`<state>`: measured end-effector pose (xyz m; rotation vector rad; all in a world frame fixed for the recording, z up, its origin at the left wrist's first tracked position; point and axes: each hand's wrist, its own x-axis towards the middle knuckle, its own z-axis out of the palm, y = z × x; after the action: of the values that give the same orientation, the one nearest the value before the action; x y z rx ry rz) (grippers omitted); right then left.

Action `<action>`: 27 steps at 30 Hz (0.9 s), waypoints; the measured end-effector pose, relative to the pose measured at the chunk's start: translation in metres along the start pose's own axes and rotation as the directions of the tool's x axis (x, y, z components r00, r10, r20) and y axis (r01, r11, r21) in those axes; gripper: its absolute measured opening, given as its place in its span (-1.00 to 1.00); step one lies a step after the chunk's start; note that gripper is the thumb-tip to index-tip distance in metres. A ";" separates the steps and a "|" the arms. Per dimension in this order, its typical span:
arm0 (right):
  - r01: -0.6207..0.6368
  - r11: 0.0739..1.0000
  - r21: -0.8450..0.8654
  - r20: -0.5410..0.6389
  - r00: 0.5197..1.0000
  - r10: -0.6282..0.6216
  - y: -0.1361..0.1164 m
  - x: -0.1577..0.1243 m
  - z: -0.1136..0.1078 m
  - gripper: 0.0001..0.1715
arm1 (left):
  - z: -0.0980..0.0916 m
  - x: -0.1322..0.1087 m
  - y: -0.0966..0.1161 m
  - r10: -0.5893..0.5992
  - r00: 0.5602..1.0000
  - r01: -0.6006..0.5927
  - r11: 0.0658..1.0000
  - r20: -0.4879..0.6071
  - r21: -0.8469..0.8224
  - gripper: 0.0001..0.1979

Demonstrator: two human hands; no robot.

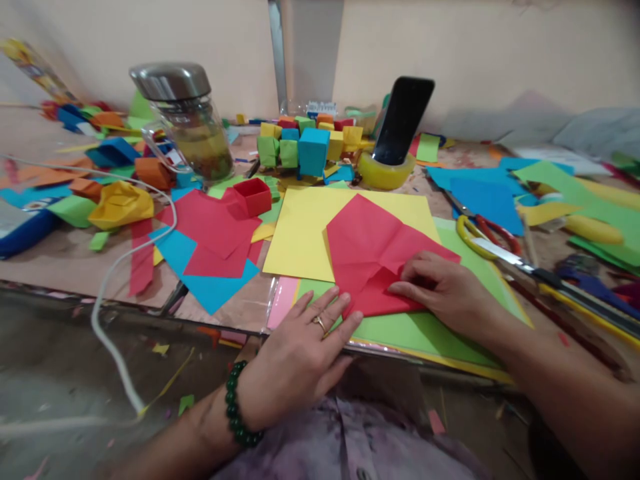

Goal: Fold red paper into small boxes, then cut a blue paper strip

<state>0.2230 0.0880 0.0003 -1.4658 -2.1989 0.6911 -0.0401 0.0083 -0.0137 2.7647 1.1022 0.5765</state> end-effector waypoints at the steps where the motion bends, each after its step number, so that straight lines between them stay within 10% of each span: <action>1: -0.002 1.000 0.000 -0.002 1.000 0.002 0.000 0.000 0.000 -0.52 | 0.000 0.000 0.000 0.002 1.000 -0.002 1.000 0.003 0.004 -0.54; 27: -0.008 1.000 -0.030 -0.011 1.000 0.007 -0.005 -0.001 -0.002 -0.48 | 0.004 -0.002 -0.002 0.038 0.999 -0.037 0.998 -0.003 0.047 -0.52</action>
<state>0.2207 0.0853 0.0045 -1.4895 -2.2059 0.6545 -0.0410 0.0080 -0.0185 2.8309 1.0804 0.5672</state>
